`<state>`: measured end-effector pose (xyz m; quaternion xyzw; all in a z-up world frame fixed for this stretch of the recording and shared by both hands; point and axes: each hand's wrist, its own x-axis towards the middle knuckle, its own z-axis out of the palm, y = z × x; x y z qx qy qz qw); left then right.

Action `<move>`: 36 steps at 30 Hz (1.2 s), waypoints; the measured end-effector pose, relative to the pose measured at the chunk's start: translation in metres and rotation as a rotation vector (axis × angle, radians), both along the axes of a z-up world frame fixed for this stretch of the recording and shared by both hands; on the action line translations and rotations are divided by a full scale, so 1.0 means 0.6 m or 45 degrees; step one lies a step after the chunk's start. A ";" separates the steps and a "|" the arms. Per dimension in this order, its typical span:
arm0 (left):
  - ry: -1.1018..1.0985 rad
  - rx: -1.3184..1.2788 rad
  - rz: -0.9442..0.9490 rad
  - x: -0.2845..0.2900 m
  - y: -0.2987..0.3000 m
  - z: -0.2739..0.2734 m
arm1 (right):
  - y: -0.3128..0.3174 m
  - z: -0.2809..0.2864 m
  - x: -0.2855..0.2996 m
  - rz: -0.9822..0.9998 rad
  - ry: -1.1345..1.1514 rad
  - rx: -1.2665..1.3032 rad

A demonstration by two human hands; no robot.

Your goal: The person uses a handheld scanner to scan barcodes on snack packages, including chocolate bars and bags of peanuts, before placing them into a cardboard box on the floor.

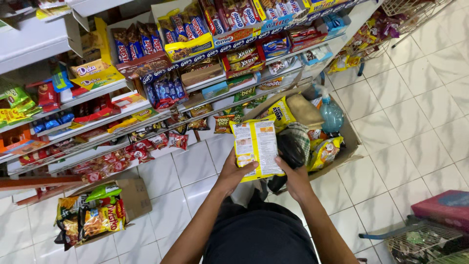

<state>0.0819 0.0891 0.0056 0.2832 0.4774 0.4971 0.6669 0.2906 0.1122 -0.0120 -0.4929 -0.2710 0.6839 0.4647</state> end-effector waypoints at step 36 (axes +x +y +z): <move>-0.347 -0.009 0.296 0.085 0.041 -0.048 | -0.049 -0.015 -0.007 -0.260 -0.246 0.083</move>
